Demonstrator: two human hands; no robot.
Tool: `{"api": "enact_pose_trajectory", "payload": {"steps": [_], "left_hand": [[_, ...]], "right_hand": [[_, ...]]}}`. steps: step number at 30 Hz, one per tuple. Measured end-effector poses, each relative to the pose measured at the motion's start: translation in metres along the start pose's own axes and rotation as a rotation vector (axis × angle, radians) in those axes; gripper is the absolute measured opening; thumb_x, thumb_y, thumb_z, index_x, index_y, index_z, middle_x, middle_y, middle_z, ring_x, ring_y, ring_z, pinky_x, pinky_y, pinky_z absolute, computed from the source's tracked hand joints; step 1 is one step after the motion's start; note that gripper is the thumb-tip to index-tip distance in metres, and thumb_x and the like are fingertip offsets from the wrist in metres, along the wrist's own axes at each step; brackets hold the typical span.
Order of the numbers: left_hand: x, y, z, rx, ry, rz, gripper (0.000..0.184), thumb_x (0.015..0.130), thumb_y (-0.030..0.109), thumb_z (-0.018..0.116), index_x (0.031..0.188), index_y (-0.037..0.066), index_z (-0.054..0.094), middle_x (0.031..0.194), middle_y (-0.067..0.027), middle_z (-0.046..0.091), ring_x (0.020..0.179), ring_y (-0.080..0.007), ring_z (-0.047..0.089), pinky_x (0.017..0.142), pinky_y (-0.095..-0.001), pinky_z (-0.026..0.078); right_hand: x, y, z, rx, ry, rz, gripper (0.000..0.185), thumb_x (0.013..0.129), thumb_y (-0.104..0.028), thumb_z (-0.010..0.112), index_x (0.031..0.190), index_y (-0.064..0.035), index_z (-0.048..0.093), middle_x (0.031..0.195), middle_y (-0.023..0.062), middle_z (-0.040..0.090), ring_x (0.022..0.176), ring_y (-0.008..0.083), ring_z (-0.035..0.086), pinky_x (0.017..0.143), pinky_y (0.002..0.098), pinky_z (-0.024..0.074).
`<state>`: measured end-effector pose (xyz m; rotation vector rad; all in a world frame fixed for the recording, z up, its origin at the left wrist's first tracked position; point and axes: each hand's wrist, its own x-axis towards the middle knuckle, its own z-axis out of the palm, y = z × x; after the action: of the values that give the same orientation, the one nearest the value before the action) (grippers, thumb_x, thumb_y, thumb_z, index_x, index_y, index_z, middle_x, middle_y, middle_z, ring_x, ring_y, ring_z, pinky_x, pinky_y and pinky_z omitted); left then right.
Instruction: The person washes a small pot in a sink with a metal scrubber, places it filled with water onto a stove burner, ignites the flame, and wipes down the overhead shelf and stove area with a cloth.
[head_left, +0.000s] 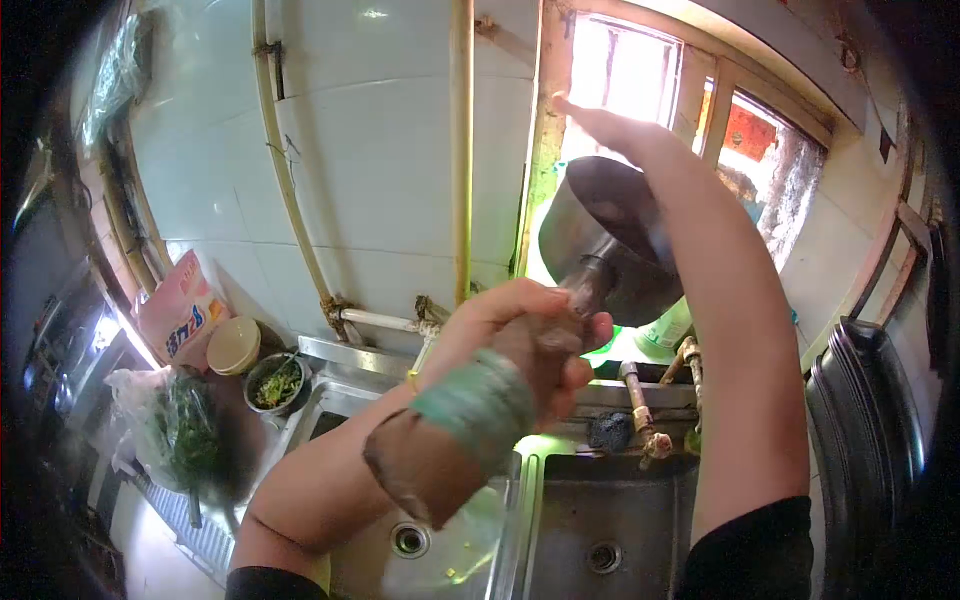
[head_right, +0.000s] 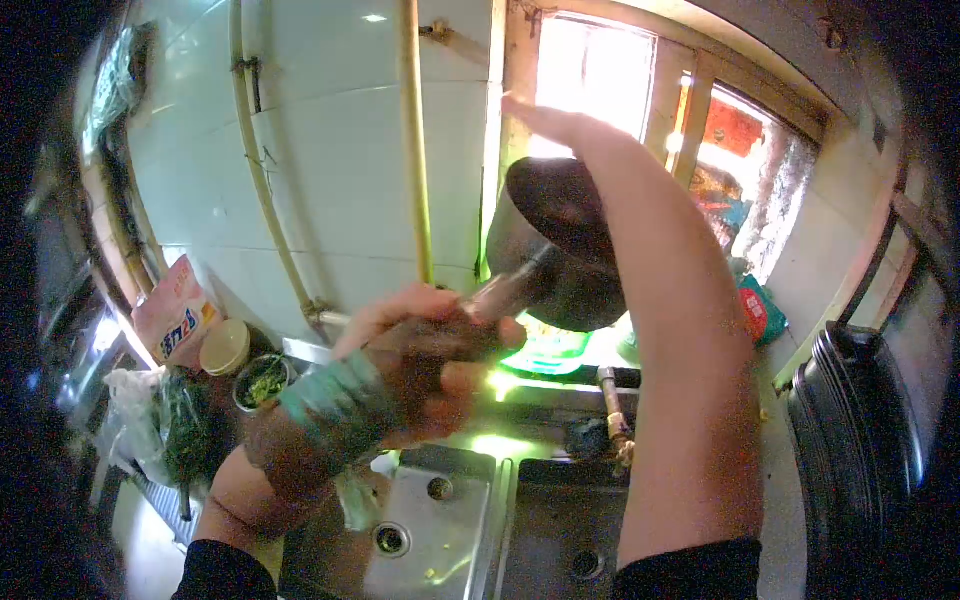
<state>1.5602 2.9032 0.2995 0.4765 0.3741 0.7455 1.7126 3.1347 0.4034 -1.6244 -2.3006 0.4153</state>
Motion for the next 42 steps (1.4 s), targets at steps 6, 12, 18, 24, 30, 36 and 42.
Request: {"api": "enact_pose_trajectory", "payload": {"steps": [6, 12, 18, 24, 30, 36, 42], "left_hand": [[-0.007, 0.011, -0.019, -0.261, -0.365, -0.023, 0.056, 0.088, 0.034, 0.049, 0.130, 0.001, 0.031, 0.107, -0.0132, 0.051, 0.060, -0.0196, 0.054, 0.048, -0.0299, 0.050], [-0.005, 0.020, -0.015, -0.380, -0.394, 0.026, 0.057, 0.086, 0.035, 0.051, 0.122, -0.006, 0.034, 0.116, -0.0111, 0.047, 0.062, -0.0162, 0.054, 0.047, -0.0274, 0.048], [0.000, 0.023, -0.022, -0.451, -0.436, -0.022, 0.053, 0.084, 0.035, 0.053, 0.114, -0.006, 0.038, 0.108, -0.0087, 0.047, 0.062, -0.0140, 0.054, 0.046, -0.0258, 0.047], [-0.013, -0.031, -0.060, -0.295, -0.462, -0.071, 0.041, 0.081, 0.026, 0.054, 0.113, 0.000, 0.047, 0.093, -0.0076, 0.060, 0.072, -0.0200, 0.063, 0.062, -0.0298, 0.057], [-0.111, -0.228, -0.167, -0.592, -0.070, -0.123, 0.066, 0.075, 0.008, 0.052, 0.136, 0.023, 0.031, 0.079, -0.0038, 0.048, 0.068, -0.0171, 0.049, 0.058, -0.0318, 0.047], [-0.208, -0.341, -0.261, -0.899, 0.273, -0.244, 0.017, 0.081, 0.018, 0.054, 0.085, 0.004, 0.044, 0.070, -0.0023, 0.043, 0.063, -0.0148, 0.046, 0.058, -0.0276, 0.043], [-0.217, -0.340, -0.332, -0.759, 0.391, -0.228, 0.023, 0.080, 0.018, 0.055, 0.095, 0.002, 0.049, 0.072, -0.0027, 0.045, 0.063, -0.0141, 0.046, 0.058, -0.0280, 0.044]], "right_hand": [[0.013, 0.042, -0.010, -0.012, -0.039, -0.069, 0.065, 0.095, -0.048, 0.033, 0.139, -0.0011, 0.031, 0.145, 0.0176, 0.030, 0.133, 0.0303, 0.029, 0.107, 0.0430, 0.0239], [0.022, 0.049, -0.003, -0.162, -0.034, -0.118, 0.062, 0.095, -0.045, 0.033, 0.137, -0.0001, 0.033, 0.143, 0.0174, 0.032, 0.129, 0.0294, 0.035, 0.105, 0.0418, 0.0285], [-0.011, 0.027, 0.009, -0.063, -0.089, 0.059, 0.067, 0.093, -0.053, 0.031, 0.137, -0.0017, 0.035, 0.141, 0.0185, 0.035, 0.125, 0.0308, 0.039, 0.103, 0.0445, 0.0298], [0.001, 0.065, -0.011, 0.009, 0.317, -0.005, 0.068, 0.092, -0.056, 0.030, 0.135, -0.0035, 0.034, 0.136, 0.0188, 0.038, 0.124, 0.0319, 0.041, 0.104, 0.0449, 0.0299], [-0.078, 0.003, 0.066, -0.035, 0.653, -0.460, 0.048, 0.092, -0.049, 0.041, 0.108, -0.0085, 0.061, 0.099, 0.0123, 0.066, 0.088, 0.0279, 0.063, 0.082, 0.0399, 0.0478], [-0.174, -0.037, 0.299, -0.377, -0.131, -0.620, 0.031, 0.083, -0.033, 0.046, 0.084, -0.0071, 0.063, 0.085, 0.0152, 0.066, 0.084, 0.0331, 0.064, 0.074, 0.0447, 0.0499], [-0.186, -0.065, 0.376, -0.511, -0.178, -0.514, 0.051, 0.077, -0.051, 0.059, 0.093, -0.0031, 0.058, 0.071, 0.0127, 0.066, 0.069, 0.0302, 0.066, 0.060, 0.0406, 0.0525]]}}
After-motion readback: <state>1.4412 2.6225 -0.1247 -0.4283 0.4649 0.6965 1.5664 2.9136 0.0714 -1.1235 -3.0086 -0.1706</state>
